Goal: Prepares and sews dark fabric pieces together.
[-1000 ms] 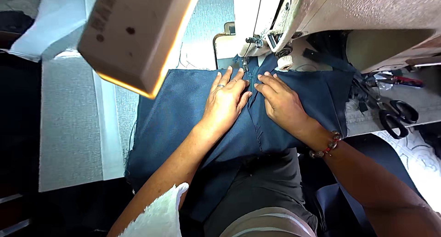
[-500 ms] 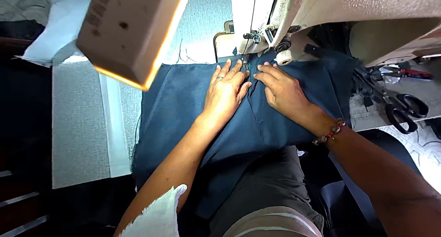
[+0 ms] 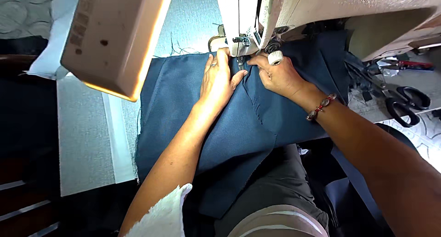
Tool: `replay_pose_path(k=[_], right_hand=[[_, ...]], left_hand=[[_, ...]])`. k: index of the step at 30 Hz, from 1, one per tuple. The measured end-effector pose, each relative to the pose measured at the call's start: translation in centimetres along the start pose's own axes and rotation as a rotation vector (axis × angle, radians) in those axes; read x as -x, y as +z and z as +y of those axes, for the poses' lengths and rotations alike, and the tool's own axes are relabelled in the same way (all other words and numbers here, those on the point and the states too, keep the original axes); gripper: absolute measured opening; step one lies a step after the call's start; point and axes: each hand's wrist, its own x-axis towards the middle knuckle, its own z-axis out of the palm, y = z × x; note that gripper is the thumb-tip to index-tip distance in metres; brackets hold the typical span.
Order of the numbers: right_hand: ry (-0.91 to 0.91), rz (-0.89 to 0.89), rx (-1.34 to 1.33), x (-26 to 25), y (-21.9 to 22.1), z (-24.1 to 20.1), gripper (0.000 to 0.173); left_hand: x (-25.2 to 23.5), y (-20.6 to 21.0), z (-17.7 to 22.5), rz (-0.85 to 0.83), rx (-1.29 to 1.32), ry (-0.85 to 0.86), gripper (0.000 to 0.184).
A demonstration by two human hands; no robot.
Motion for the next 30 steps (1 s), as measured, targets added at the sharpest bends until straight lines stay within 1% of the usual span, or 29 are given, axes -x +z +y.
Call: replay_pose_path(k=[4,18,21,23,26,27,28,29,30], right_hand=[[-0.01,0.004,0.009,0.1,0.1,0.0,0.035],[0.007,-0.019,0.005,0.1,0.1,0.2,0.036],[0.012,-0.029,-0.005,0.1,0.1,0.3,0.036],[0.004,-0.022,-0.01,0.2,0.2,0.3,0.036],[0.004,-0.022,-0.008,0.1,0.0,0.2,0.036],[-0.001,-0.02,-0.003,0.1,0.1,0.2,0.036],[-0.005,-0.019,0.0,0.1,0.1,0.2,0.036],[-0.001,-0.03,0.005,0.2,0.0,0.0,0.037],[0.018,-0.072,0.011,0.1,-0.5,-0.4,0.039]], left_hand=[[-0.1,0.0,0.1,0.007,0.006,0.012,0.057],[-0.3,-0.2,0.2,-0.023,-0.016,0.018,0.061],[-0.3,-0.3,0.3,-0.072,-0.049,0.005,0.063],[0.1,-1.1,1.4,-0.169,-0.107,-0.037,0.058],[2.7,-3.4,4.9,-0.312,-0.23,-0.141,0.053],[4.1,-4.0,6.1,-0.312,-0.233,-0.124,0.05],[5.7,-4.5,7.2,-0.266,-0.18,-0.051,0.044],[7.3,-5.0,8.4,-0.196,-0.055,0.048,0.039],[8.6,-5.5,9.7,-0.125,0.161,0.152,0.034]])
